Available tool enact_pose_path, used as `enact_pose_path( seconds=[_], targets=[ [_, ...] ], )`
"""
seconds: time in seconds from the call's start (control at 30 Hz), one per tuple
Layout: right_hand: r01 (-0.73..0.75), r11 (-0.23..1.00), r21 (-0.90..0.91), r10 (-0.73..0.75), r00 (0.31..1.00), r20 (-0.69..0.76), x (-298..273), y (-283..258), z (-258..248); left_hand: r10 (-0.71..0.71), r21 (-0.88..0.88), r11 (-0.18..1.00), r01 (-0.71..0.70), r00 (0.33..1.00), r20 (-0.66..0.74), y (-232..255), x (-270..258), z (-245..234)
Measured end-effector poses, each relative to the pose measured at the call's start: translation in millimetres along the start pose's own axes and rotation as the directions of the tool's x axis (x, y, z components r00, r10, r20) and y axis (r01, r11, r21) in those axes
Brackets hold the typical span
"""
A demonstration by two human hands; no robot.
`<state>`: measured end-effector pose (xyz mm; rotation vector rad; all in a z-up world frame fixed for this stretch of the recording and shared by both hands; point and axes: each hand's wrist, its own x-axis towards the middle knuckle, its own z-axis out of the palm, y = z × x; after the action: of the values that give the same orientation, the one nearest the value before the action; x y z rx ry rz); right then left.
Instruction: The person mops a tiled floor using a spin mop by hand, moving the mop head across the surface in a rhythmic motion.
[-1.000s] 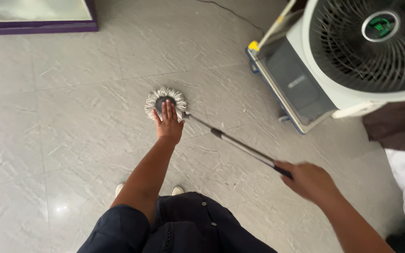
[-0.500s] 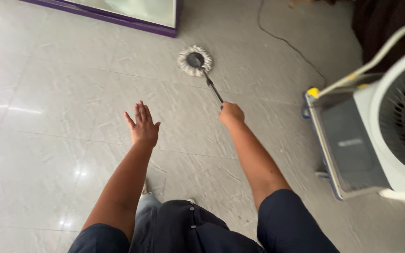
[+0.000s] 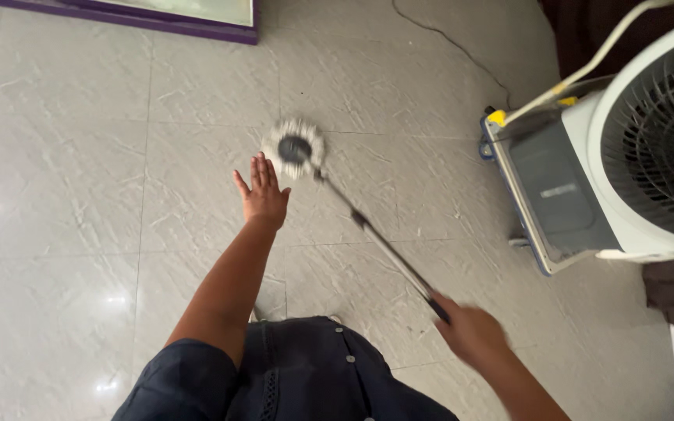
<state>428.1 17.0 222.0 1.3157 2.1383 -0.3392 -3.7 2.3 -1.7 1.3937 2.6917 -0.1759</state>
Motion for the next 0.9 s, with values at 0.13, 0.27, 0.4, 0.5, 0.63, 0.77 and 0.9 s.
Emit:
enact_pose_path(
  seconds=[0.13,0.27,0.4,0.5,0.63,0.77,0.9],
  targets=[
    [-0.094,0.993,0.073,0.094,0.996,0.001,-83.3,-24.4,-53.5,0.038,0.007,0.999,-0.038,0.999,0.021,-22.6,14.2,10.0],
    [-0.239,0.971,0.008,0.237,0.967,0.097,-84.5,-77.0,-90.7,0.015,-0.028,1.000,-0.014,1.000,0.026,-59.1,22.5,25.4],
    [-0.090,0.996,-0.006,0.089,0.992,-0.085,-52.6,-115.4,-101.3,-0.051,-0.016,0.999,0.051,0.998,0.023,-89.4,25.6,34.1],
    [-0.037,0.998,0.042,0.042,0.990,-0.135,6.8,-131.4,-105.0,-0.115,-0.030,0.993,0.116,0.993,0.026,-112.1,30.7,33.7],
    [0.126,0.991,0.050,-0.107,0.951,-0.290,127.6,-162.4,-102.1,-0.199,-0.020,0.980,0.200,0.979,0.036,-146.9,32.4,25.7],
    [0.183,0.979,0.091,-0.135,0.913,-0.385,271.9,-223.3,-104.9,-0.267,0.012,0.964,0.266,0.963,0.042,-175.4,32.6,7.2],
    [0.188,0.972,0.138,-0.123,0.916,-0.382,353.1,-266.8,-92.5,-0.305,0.025,0.952,0.305,0.952,-0.006,-192.8,50.4,-8.6]
  ],
)
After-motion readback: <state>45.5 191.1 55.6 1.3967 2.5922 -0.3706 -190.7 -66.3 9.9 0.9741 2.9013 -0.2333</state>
